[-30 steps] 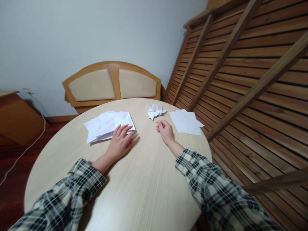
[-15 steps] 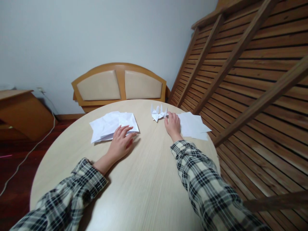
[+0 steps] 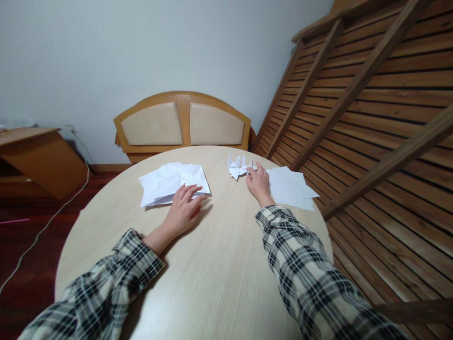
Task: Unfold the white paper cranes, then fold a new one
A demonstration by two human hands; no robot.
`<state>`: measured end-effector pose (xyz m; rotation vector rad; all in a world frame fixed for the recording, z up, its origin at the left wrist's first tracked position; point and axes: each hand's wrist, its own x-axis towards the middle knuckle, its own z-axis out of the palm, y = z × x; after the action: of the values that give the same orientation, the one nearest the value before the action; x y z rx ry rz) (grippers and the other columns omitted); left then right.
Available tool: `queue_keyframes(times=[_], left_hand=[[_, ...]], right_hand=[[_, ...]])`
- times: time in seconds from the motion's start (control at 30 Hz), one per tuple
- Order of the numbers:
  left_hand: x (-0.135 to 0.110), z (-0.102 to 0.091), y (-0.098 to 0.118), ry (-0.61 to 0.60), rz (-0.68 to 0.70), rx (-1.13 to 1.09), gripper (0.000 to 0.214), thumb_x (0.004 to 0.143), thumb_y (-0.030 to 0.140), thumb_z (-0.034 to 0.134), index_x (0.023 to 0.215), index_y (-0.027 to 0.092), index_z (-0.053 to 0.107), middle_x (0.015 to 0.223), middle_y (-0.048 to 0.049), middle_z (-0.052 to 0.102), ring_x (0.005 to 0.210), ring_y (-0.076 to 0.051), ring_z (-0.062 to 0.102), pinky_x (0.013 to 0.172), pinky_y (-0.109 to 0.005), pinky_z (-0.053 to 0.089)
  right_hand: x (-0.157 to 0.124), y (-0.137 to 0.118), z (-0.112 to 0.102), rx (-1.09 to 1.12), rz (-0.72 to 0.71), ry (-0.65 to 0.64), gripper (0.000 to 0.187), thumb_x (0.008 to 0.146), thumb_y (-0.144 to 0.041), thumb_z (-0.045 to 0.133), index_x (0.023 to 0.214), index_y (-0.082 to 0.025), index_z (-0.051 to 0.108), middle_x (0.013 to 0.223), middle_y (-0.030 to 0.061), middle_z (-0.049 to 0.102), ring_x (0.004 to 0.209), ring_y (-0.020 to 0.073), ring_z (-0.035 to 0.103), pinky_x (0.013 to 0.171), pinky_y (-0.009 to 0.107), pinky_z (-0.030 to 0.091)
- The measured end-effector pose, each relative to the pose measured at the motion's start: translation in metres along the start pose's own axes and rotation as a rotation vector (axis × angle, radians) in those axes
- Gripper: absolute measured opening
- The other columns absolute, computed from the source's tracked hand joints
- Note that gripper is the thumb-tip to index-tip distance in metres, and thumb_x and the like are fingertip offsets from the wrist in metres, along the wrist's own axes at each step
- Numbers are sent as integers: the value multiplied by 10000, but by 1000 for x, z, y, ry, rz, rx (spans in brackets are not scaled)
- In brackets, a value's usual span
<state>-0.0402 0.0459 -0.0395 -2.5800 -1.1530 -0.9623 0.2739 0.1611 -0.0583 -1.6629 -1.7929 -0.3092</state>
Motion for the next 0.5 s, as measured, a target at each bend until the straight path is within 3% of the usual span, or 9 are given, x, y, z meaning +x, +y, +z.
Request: queue_keyframes(times=[0.2,0.5], left_hand=[[0,-1,1,-6,23,24,300,879,152,564,1155,249,630,1362,-100,542,1305,-304,432,1144,-612,272],[-1,-1,2,-28,55,70,290,882,144,552,1149,231,623,1365,-108,527,1295,-293,433,1149,-593,288]], right_hand=[[4,6,7,71,-4,-103,535,904,-228,480,1424,-99,471,1483,197,466,1372,325,406,1116,501,325],[-3,0,-8,106,136,140,577,864,-138,389,1433,-54,446,1465,224,437,1363,309,394,1140,466,308]])
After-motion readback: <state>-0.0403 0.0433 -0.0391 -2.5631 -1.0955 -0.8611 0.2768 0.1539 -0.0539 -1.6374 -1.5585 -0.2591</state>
